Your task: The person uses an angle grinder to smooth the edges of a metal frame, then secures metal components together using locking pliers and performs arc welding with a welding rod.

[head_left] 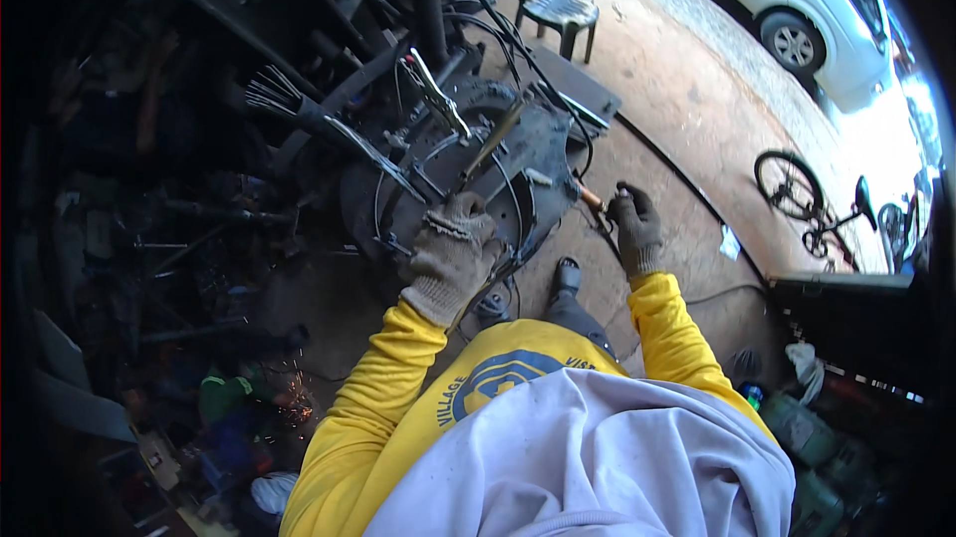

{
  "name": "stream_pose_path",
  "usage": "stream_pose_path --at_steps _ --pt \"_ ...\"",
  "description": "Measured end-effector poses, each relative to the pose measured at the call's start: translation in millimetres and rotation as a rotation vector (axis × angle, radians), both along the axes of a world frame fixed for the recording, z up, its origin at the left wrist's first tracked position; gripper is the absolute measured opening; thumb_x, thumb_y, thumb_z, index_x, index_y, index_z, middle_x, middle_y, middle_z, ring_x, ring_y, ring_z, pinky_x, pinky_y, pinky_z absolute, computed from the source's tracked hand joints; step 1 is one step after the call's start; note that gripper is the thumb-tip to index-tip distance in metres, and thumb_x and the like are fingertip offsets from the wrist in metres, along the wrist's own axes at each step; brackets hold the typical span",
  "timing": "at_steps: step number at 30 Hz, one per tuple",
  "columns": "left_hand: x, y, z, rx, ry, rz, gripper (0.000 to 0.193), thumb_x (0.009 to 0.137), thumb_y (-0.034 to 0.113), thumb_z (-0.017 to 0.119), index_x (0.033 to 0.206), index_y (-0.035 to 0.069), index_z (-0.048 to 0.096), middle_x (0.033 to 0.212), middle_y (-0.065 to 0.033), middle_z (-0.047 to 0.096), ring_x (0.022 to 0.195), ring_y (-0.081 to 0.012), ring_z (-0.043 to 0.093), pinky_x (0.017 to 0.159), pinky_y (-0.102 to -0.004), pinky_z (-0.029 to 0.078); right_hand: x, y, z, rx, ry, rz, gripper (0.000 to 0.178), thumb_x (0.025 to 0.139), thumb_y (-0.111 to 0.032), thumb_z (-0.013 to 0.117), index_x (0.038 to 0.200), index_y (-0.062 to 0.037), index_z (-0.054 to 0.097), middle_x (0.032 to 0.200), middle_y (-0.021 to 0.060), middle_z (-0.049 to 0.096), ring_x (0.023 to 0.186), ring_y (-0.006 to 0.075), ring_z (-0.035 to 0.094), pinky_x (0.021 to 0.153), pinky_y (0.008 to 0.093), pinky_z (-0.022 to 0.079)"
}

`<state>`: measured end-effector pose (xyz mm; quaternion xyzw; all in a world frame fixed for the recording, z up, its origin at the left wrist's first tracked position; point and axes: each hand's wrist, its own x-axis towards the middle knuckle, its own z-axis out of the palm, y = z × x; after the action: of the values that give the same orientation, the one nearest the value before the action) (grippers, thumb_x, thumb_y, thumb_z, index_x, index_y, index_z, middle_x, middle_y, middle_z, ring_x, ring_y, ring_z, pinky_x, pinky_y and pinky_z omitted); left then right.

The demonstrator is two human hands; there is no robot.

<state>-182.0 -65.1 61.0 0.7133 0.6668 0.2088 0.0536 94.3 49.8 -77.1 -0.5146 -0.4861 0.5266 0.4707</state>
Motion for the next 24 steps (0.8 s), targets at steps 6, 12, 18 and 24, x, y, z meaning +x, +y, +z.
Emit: stream_pose_path --at_steps 6,12,18,24 --pt "11.3 -0.8 2.4 -0.094 0.015 0.100 0.024 0.070 0.020 0.079 0.090 0.010 0.069 0.111 -0.0092 0.062 0.101 -0.0319 0.062 0.084 -0.0457 0.052 -91.0 174.3 90.0 0.296 0.070 0.161 0.037 0.103 -0.026 0.060 0.124 0.0042 0.062 0.090 0.0042 0.066 0.079 0.0111 0.060 0.073 0.0252 0.050" --pt "24.2 -10.4 2.6 -0.038 0.067 0.224 0.023 0.073 0.023 0.077 0.091 0.012 0.070 0.113 -0.0061 0.062 0.105 -0.0293 0.061 0.085 -0.0453 0.051 -198.2 274.2 167.7 0.532 0.129 0.230 0.049 0.096 -0.029 0.068 0.133 0.0025 0.058 0.120 0.0181 0.070 0.111 0.0241 0.068 0.097 0.0322 0.051" --pt "29.6 -11.5 8.7 -0.029 0.096 0.263 0.022 0.074 0.023 0.078 0.093 0.015 0.070 0.116 -0.0020 0.063 0.101 -0.0262 0.062 0.085 -0.0418 0.052 -281.9 340.0 202.7 0.445 -0.346 0.571 0.078 0.084 -0.053 0.076 0.139 -0.0025 0.053 0.116 0.0189 0.071 0.106 0.0278 0.070 0.092 0.0367 0.053" --pt "33.5 -8.2 4.0 -0.084 0.065 0.290 0.022 0.075 0.023 0.077 0.094 0.016 0.069 0.115 0.0005 0.061 0.100 -0.0240 0.063 0.083 -0.0410 0.052 -314.0 383.1 183.8 0.279 -0.094 0.873 0.038 0.088 -0.036 0.076 0.111 -0.0064 0.069 0.079 0.0064 0.068 0.059 0.0164 0.062 0.052 0.0320 0.049"
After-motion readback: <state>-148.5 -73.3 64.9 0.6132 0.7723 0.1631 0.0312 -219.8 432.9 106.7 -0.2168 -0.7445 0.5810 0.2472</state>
